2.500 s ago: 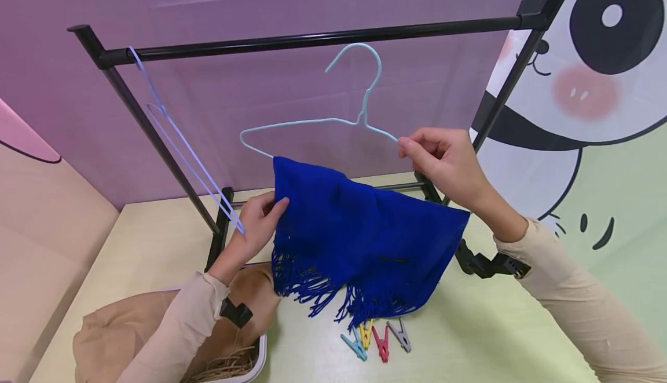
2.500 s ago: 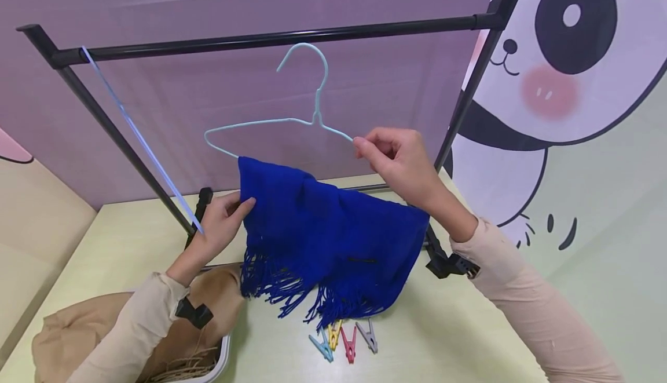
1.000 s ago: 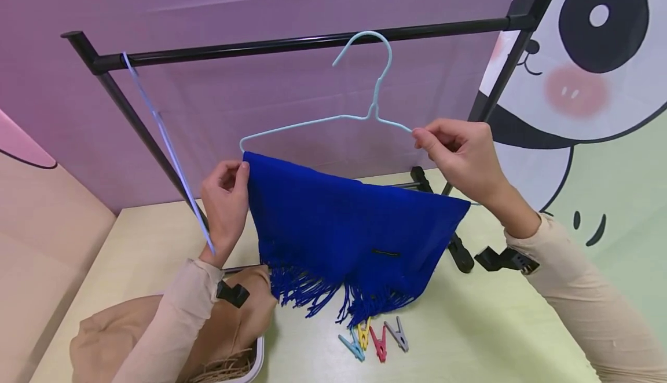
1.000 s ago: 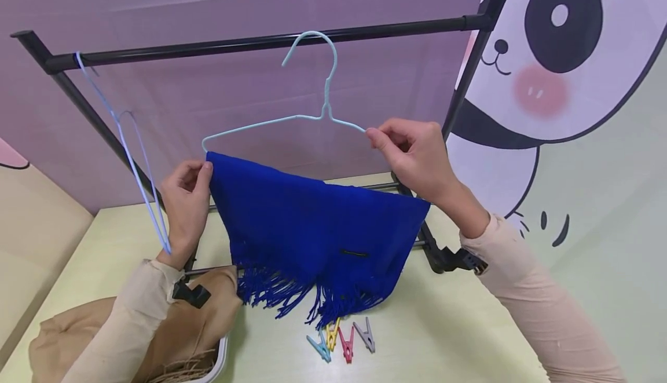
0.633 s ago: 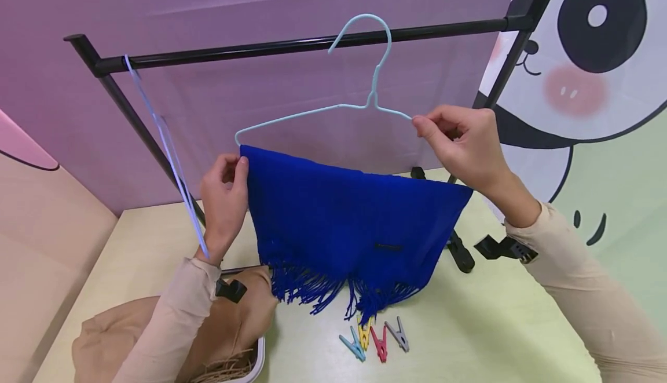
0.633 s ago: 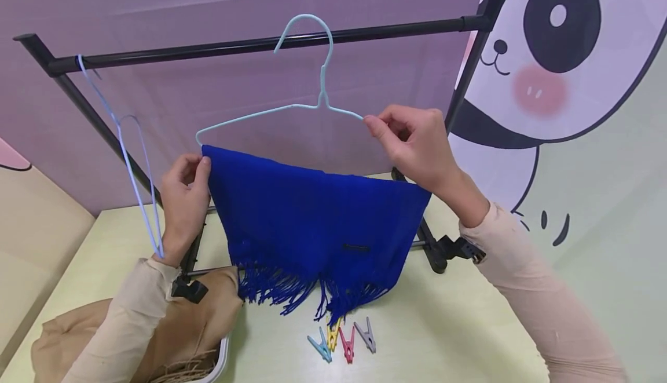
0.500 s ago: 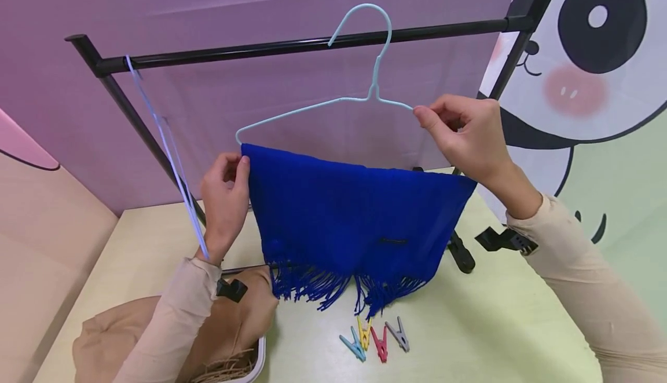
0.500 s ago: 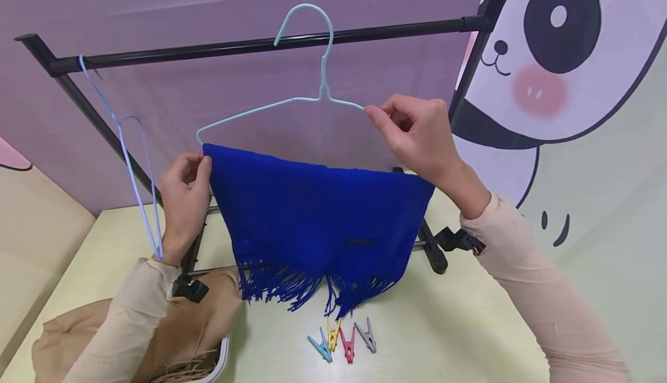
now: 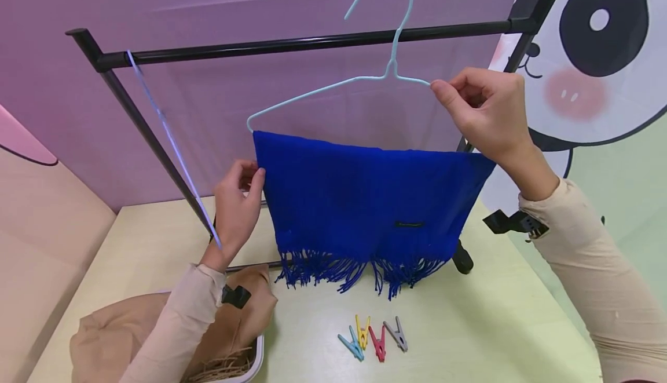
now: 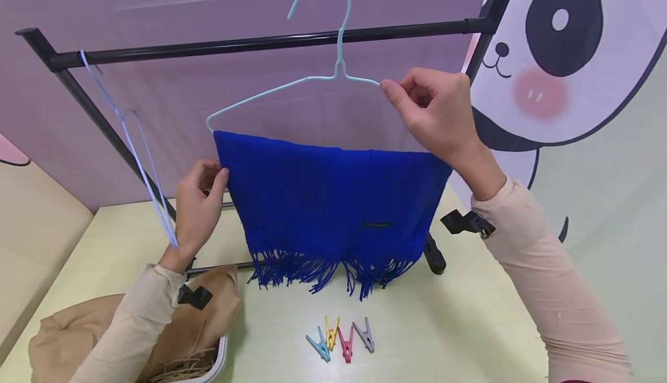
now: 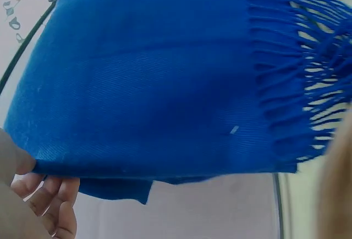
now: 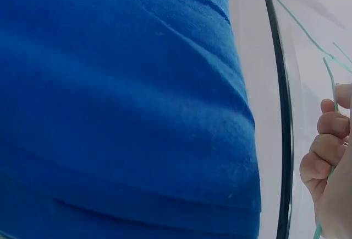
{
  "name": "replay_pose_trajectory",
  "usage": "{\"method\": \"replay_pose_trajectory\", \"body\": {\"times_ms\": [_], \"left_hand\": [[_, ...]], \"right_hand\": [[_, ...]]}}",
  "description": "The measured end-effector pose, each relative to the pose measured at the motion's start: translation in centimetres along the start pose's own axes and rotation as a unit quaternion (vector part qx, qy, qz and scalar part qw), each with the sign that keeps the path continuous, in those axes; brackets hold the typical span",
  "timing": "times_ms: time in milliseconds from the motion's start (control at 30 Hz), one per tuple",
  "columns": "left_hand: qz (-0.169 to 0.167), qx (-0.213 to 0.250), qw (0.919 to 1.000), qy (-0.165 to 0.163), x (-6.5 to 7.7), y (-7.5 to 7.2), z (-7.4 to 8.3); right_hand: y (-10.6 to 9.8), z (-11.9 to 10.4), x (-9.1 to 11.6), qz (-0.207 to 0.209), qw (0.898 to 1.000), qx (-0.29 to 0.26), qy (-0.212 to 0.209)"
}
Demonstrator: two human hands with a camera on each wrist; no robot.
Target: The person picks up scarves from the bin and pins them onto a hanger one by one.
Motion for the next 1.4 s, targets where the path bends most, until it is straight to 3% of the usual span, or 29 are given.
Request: {"method": "replay_pose_trajectory", "body": {"times_ms": [233, 367, 500, 667, 900, 1133, 1400], "left_hand": [[-0.061, -0.027, 0.9977, -0.009, 1.9, 1.2, -1.3], [-0.091, -0.043, 0.9947, -0.019, 2.8, 1.3, -1.9], [-0.109, -0.044, 0.9926, -0.032, 3.3, 1.1, -2.1], [-0.099, -0.035, 0.9933, -0.048, 3.3, 1.0, -1.8], [-0.08, -0.012, 0.9959, -0.039, 2.7, 1.4, -0.9], [-0.066, -0.013, 0.9973, -0.028, 2.6, 1.3, -0.2], [-0.069, -0.004, 0.9975, 0.009, 2.8, 1.5, -0.2]], "right_hand": [[0.6, 1.1, 1.2, -0.067, 0.996, 0.028, 0.058], [1.0, 1.6, 2.0, -0.123, 0.988, 0.027, 0.088], [1.3, 1.9, 2.7, -0.143, 0.984, 0.019, 0.1], [1.2, 2.4, 3.4, -0.117, 0.989, 0.009, 0.087], [1.4, 3.1, 4.4, -0.081, 0.992, -0.015, 0.096], [1.3, 3.6, 4.7, -0.026, 0.986, -0.092, 0.137], [2.3, 2.6, 4.4, -0.011, 0.982, -0.145, 0.121]]}}
Point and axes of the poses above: each hand's wrist, its own x-axis away from the middle knuckle, its own y-axis out of the palm, z = x × y, the point moved 3 cm from there along -x, towards the middle knuckle, and after that the axes turned 9 degrees about x, right-handed, at the moved point
